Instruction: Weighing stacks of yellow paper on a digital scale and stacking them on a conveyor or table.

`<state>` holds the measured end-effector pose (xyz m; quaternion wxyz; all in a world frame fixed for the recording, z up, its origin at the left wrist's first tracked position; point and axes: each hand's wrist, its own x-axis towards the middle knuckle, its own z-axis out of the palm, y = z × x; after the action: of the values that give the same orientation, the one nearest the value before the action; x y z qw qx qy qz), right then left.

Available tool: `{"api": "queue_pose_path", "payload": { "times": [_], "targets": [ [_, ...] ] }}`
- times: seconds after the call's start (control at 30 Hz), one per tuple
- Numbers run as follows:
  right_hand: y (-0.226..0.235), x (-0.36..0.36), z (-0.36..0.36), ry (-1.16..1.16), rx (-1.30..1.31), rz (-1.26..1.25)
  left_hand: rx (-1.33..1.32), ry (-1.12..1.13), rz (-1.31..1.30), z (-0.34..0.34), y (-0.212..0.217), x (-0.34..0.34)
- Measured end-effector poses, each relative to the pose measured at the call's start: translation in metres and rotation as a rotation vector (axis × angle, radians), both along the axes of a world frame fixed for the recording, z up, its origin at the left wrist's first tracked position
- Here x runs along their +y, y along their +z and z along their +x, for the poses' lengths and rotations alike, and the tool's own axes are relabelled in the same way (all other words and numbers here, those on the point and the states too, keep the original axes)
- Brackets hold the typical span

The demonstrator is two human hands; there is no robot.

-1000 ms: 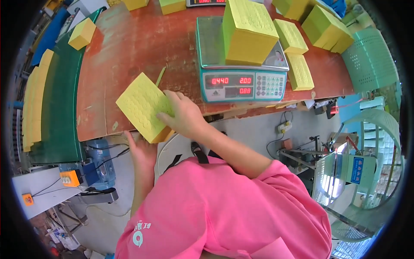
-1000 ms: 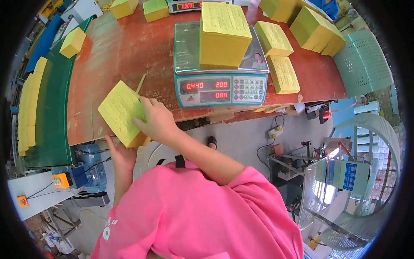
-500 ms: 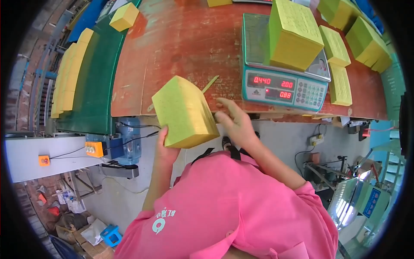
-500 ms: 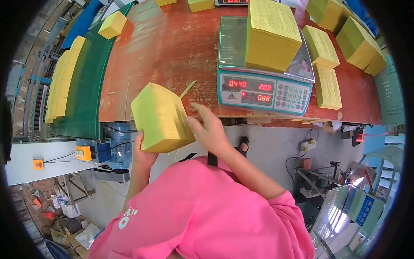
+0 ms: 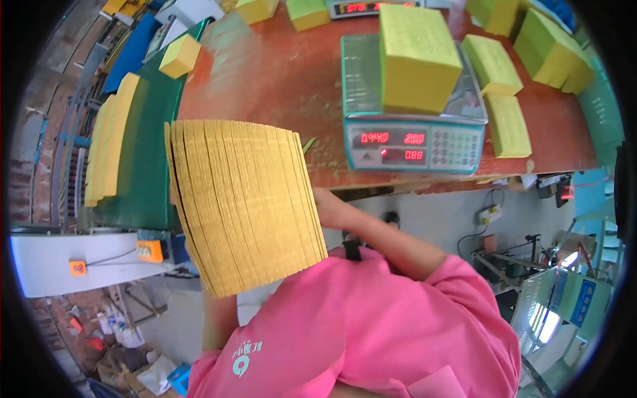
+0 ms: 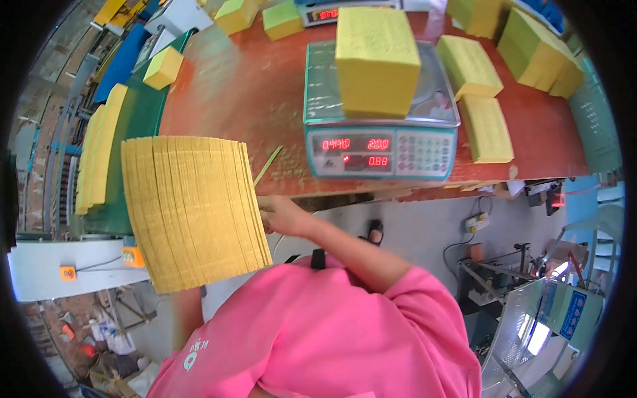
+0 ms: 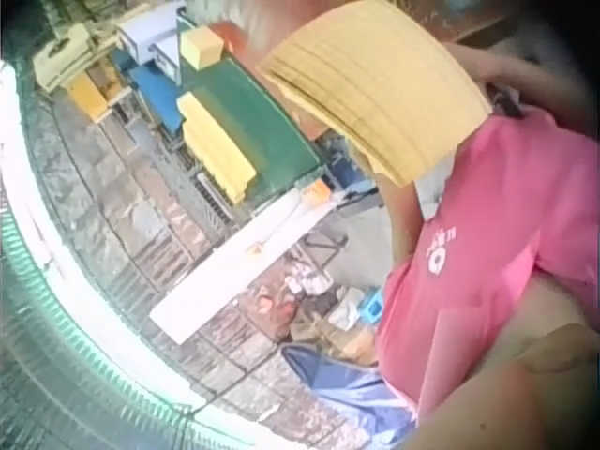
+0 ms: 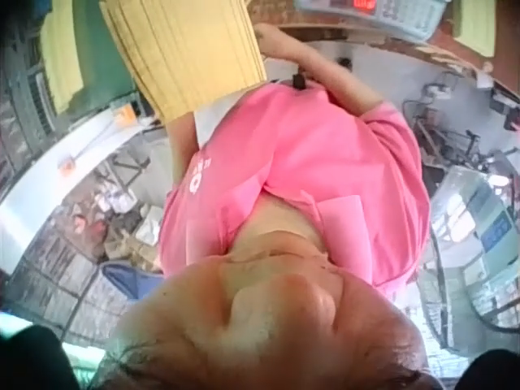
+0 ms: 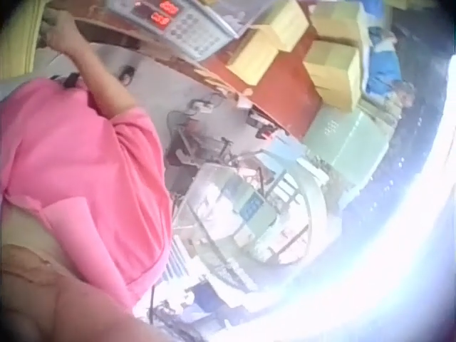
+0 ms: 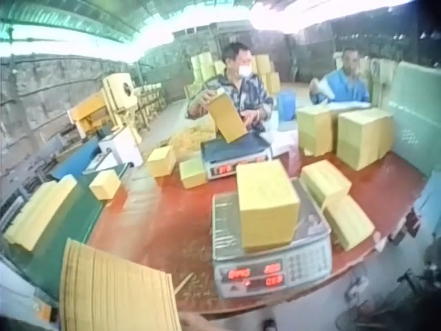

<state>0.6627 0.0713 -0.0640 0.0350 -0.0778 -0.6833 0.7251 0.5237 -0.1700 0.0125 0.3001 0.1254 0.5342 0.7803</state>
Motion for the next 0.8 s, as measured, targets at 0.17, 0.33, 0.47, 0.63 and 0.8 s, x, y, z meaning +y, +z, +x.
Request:
{"api": "queue_pose_path", "payload": {
  "times": [0.17, 0.33, 0.47, 0.63, 0.8],
  "targets": [
    [0.116, 0.064, 0.087, -0.443, 0.149, -0.259, 0.092, -0.310, 0.192, 0.014, 0.058, 0.105],
    [0.204, 0.148, 0.105, -0.872, 0.237, 0.278, -0.156, -0.659, 0.289, 0.033, 0.141, 0.262],
    [0.218, 0.237, 0.103, -0.913, 0.204, 0.150, 0.050, -0.730, 0.067, 0.030, 0.173, 0.364],
    [0.176, 0.301, 0.098, -0.907, 0.037, 0.085, 0.108, -0.740, -0.179, 0.026, 0.154, 0.422],
    [0.160, 0.306, 0.094, -0.865, 0.000, 0.072, 0.071, -0.638, -0.246, 0.027, 0.141, 0.427]
  ]
}}
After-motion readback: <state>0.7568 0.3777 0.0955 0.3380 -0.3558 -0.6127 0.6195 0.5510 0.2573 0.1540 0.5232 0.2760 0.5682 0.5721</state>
